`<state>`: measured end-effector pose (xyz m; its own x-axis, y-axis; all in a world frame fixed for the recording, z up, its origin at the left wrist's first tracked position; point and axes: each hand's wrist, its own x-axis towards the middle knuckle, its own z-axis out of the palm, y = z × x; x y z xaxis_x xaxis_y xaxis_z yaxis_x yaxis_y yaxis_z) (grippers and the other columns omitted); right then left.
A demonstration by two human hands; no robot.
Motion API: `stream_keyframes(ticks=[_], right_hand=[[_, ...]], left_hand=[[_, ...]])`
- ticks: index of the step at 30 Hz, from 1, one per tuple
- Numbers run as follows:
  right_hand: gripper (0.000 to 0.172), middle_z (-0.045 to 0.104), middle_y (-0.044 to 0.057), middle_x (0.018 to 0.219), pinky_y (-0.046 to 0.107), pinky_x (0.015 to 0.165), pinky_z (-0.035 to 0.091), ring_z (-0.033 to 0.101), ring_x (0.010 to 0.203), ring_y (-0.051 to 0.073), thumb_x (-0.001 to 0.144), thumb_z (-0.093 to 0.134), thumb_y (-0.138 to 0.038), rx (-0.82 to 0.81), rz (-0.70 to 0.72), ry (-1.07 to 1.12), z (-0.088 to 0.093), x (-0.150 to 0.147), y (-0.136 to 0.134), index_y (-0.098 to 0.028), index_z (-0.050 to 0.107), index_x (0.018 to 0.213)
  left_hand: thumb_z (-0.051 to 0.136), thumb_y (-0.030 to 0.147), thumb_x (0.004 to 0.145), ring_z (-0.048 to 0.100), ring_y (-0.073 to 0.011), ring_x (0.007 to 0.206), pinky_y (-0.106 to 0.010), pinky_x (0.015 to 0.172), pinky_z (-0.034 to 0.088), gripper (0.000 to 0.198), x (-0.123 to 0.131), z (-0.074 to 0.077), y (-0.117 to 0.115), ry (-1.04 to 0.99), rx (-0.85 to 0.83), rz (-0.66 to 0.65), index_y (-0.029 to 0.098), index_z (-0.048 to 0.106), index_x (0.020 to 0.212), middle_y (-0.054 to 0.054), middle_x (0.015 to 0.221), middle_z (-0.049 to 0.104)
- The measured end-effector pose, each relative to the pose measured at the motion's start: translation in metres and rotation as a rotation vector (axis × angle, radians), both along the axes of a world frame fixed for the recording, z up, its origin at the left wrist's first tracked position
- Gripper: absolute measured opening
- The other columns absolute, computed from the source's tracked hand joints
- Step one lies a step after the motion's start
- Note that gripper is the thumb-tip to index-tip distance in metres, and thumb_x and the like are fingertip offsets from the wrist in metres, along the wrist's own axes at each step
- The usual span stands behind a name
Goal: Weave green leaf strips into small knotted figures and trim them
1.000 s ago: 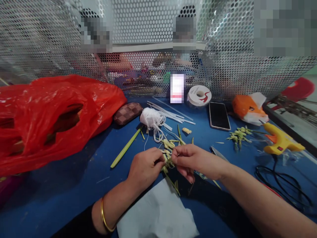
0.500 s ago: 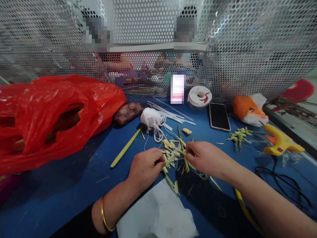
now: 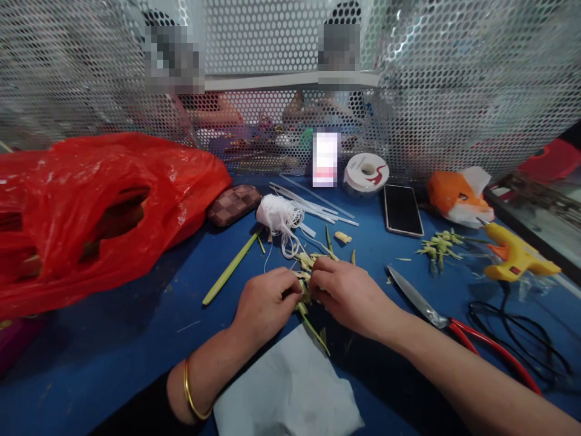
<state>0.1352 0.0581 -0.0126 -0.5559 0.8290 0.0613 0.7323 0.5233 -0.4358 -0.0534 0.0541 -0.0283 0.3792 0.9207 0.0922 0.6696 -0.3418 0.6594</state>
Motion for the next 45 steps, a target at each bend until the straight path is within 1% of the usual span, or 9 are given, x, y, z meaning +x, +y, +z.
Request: stream_keyframes(ticks=[5,10,16,21,28,33,38,42,45], right_hand=[[0.010,0.061,0.000,0.074,0.027,0.053,0.020,0.046,0.059,0.011,0.083,0.056,-0.009,-0.069,0.055,-0.104,0.006,0.002,-0.001,-0.017,0.060,0.080],[0.009,0.064,0.000,0.075,0.027,0.054,0.017,0.046,0.060,0.011,0.083,0.057,-0.012,-0.071,0.083,-0.143,0.007,0.006,-0.001,-0.017,0.060,0.077],[0.013,0.056,-0.002,0.068,0.026,0.053,0.017,0.040,0.058,0.010,0.079,0.056,-0.007,-0.132,0.228,-0.090,0.004,0.009,-0.003,-0.017,0.057,0.071],[0.021,0.044,-0.004,0.060,0.026,0.052,0.017,0.030,0.054,0.009,0.069,0.054,0.002,-0.247,0.303,-0.092,0.012,0.013,-0.006,-0.016,0.050,0.061],[0.018,0.050,-0.001,0.062,0.027,0.052,0.018,0.035,0.054,0.011,0.075,0.051,-0.002,-0.193,0.221,-0.117,0.015,0.011,-0.004,-0.018,0.052,0.066],[0.017,0.054,0.000,0.062,0.027,0.051,0.019,0.039,0.053,0.011,0.079,0.051,-0.005,-0.143,0.213,-0.173,0.010,0.011,-0.004,-0.018,0.054,0.069],[0.017,0.057,0.001,0.066,0.026,0.053,0.021,0.043,0.056,0.011,0.080,0.051,-0.003,-0.162,0.228,-0.169,0.008,0.010,-0.004,-0.017,0.055,0.071],[0.017,0.056,0.001,0.071,0.026,0.054,0.024,0.044,0.058,0.011,0.083,0.051,-0.005,-0.209,0.209,-0.104,0.013,0.012,-0.001,-0.017,0.055,0.072],[0.014,0.056,0.001,0.078,0.025,0.058,0.032,0.048,0.065,0.012,0.084,0.052,-0.010,-0.281,0.168,0.101,0.019,0.012,0.001,-0.018,0.054,0.073]], left_hand=[[0.064,0.009,0.076,0.065,-0.0149,0.073,-0.026,0.068,0.044,0.014,-0.004,0.005,0.006,-0.080,-0.084,-0.037,0.021,0.070,0.071,0.002,0.074,0.070],[0.067,0.012,0.077,0.067,-0.0147,0.073,-0.026,0.069,0.046,0.012,-0.005,0.007,0.008,-0.120,-0.130,-0.024,0.021,0.074,0.072,0.001,0.075,0.073],[0.063,0.015,0.080,0.066,-0.0157,0.074,-0.027,0.069,0.046,0.015,-0.006,0.006,0.009,-0.052,-0.073,0.043,0.021,0.072,0.070,0.001,0.077,0.073],[0.061,0.016,0.080,0.065,-0.0170,0.073,-0.029,0.069,0.045,0.015,-0.006,0.008,0.007,0.051,0.026,0.109,0.021,0.069,0.068,0.000,0.077,0.072],[0.060,0.018,0.078,0.062,-0.0175,0.071,-0.030,0.066,0.042,0.015,-0.012,0.011,0.015,0.045,-0.016,0.165,0.021,0.064,0.064,0.000,0.073,0.070],[0.058,0.023,0.078,0.063,-0.0170,0.079,-0.029,0.072,0.046,0.016,-0.011,0.014,0.018,-0.364,-0.261,-0.017,0.019,0.057,0.062,-0.003,0.081,0.070],[0.060,0.031,0.080,0.048,-0.0068,0.050,-0.023,0.050,0.035,0.017,-0.008,0.015,0.013,-0.631,-0.673,-0.082,0.017,0.054,0.071,-0.006,0.085,0.072],[0.060,0.034,0.083,0.046,-0.0057,0.047,-0.022,0.048,0.029,0.021,-0.007,0.013,0.013,-0.682,-0.710,-0.055,0.018,0.051,0.073,-0.003,0.075,0.069],[0.061,0.037,0.083,0.044,-0.0059,0.048,-0.022,0.049,0.028,0.024,-0.007,0.012,0.013,-0.682,-0.690,-0.033,0.018,0.051,0.073,-0.001,0.070,0.065]])
